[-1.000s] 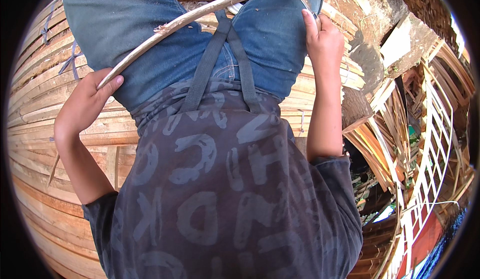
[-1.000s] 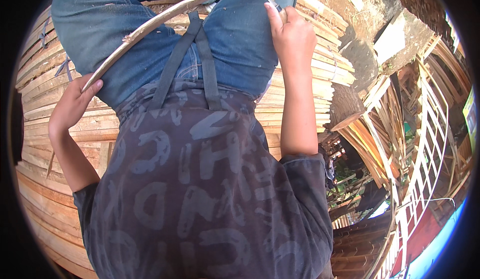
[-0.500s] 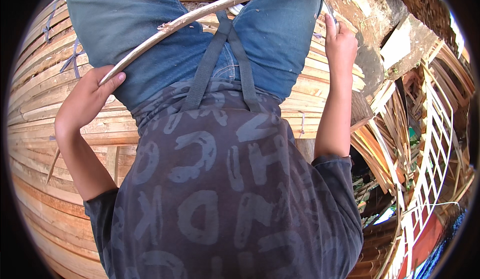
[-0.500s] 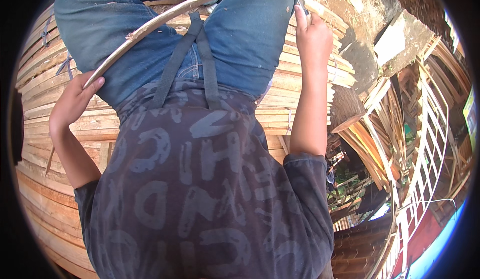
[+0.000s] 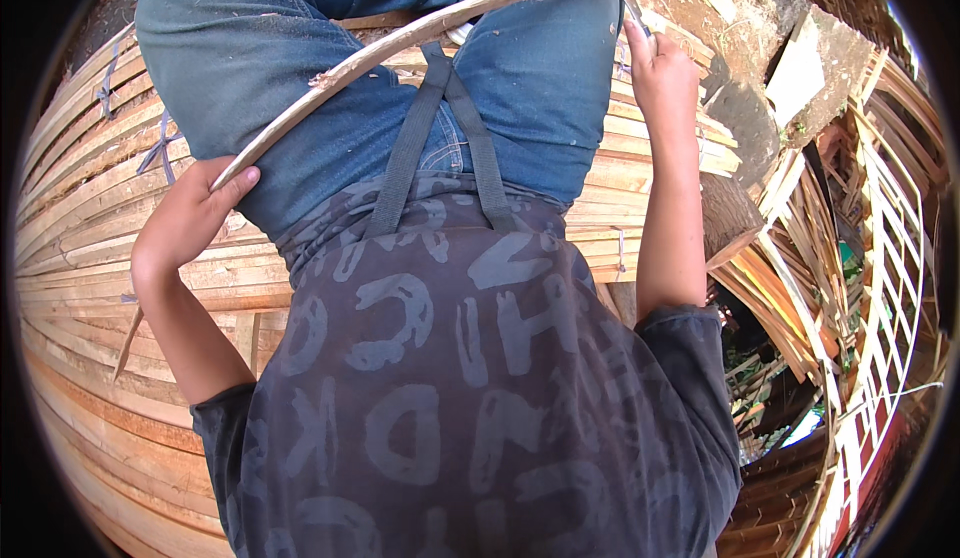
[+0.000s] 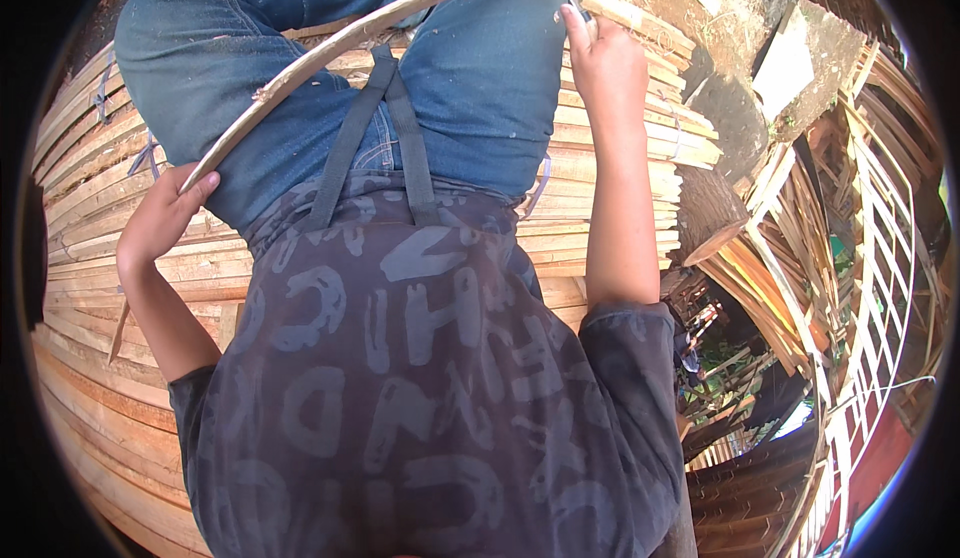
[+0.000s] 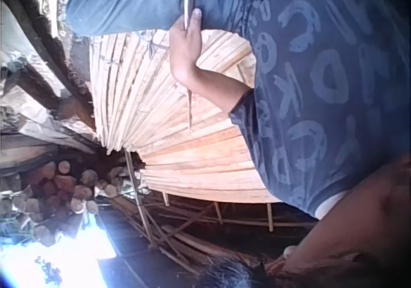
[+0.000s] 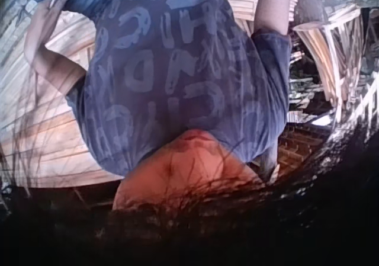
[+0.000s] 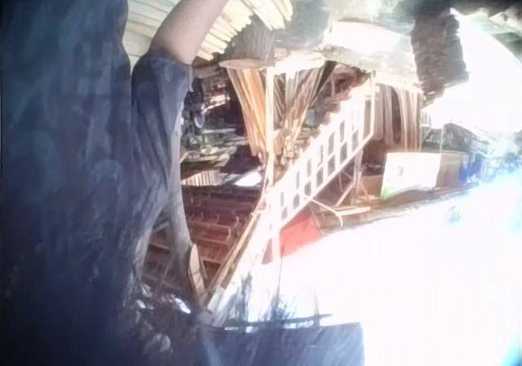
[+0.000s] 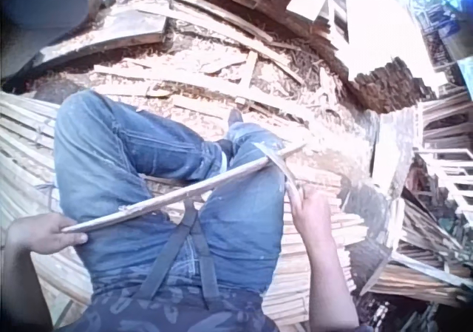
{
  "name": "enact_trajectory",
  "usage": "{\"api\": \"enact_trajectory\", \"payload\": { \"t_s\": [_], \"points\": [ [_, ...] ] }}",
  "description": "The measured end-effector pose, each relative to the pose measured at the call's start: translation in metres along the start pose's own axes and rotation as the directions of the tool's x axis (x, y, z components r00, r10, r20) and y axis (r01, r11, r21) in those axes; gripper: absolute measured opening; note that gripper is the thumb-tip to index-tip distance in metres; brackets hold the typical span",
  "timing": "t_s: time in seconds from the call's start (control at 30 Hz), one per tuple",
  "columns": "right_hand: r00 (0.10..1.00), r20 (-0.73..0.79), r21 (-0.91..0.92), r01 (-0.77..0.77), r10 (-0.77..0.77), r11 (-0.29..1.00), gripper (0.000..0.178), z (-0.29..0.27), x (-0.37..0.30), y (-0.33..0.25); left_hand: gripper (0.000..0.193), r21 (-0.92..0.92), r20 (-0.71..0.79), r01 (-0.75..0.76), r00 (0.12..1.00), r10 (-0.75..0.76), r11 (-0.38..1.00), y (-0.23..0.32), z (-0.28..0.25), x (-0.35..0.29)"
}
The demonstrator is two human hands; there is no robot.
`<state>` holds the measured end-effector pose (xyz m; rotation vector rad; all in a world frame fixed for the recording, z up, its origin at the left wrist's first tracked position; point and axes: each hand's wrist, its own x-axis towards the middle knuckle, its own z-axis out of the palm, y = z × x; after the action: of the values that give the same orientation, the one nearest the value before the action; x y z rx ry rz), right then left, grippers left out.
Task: The person sits cross-legged on a pile of wooden planks and uses a curved knife to shave thin strips from a long piece of wood. They hold the wood with their left hand and pull the knife along its length with their right hand, creating wood shavings.
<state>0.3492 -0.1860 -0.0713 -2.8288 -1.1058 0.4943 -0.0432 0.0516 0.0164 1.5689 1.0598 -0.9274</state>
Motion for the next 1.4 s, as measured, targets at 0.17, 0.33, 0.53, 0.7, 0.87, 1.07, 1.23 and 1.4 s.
{"api": "enact_trajectory", "payload": {
  "t_s": [0.17, 0.33, 0.53, 0.7, 0.87, 1.07, 1.23, 1.4],
  "points": [
    [0.982, -0.009, 0.077, 0.189, -0.189, 0.979, 0.055, 0.013, -0.028, -0.059, 0.043, -0.012, 0.029, -0.004, 1.0, 0.004, 1.0, -0.001, -0.002, 0.001],
    [0.993, -0.114, -0.016, 0.024, -0.025, 1.0, 0.055, 0.015, -0.012, -0.004, 0.042, -0.031, 0.021, -0.02, 1.0, 0.021, 0.999, 0.01, -0.001, -0.001],
    [0.994, -0.043, 0.005, -0.101, 0.101, 0.995, 0.06, 0.004, -0.008, 0.017, 0.046, -0.003, 0.023, 0.0, 1.0, 0.0, 1.0, 0.007, -0.003, 0.005],
    [0.994, -0.041, 0.081, 0.109, -0.106, 0.991, 0.056, 0.017, -0.029, -0.042, 0.049, 0.035, 0.03, 0.061, 0.998, -0.062, 0.998, 0.011, -0.007, 0.006],
    [0.993, -0.069, 0.013, -0.091, 0.092, 0.996, 0.058, 0.015, -0.001, 0.035, 0.048, -0.055, 0.017, -0.019, 1.0, 0.02, 0.998, 0.002, -0.001, 0.003],
    [0.998, -0.049, 0.029, -0.048, 0.049, 0.998, 0.06, 0.011, -0.017, 0.011, 0.047, 0.051, -0.014, 0.008, 1.0, -0.007, 0.999, 0.006, -0.002, 0.007],
    [1.0, 0.012, 0.077, 0.004, -0.005, 0.997, 0.061, 0.018, -0.027, -0.032, 0.049, 0.054, -0.043, -0.014, 0.999, 0.016, 0.998, 0.002, 0.003, 0.007],
    [0.974, -0.128, -0.05, -0.196, 0.189, 0.979, 0.06, 0.008, 0.006, 0.062, 0.047, 0.033, -0.061, -0.097, 0.993, 0.098, 0.995, -0.006, 0.006, 0.009]
  ]
}}
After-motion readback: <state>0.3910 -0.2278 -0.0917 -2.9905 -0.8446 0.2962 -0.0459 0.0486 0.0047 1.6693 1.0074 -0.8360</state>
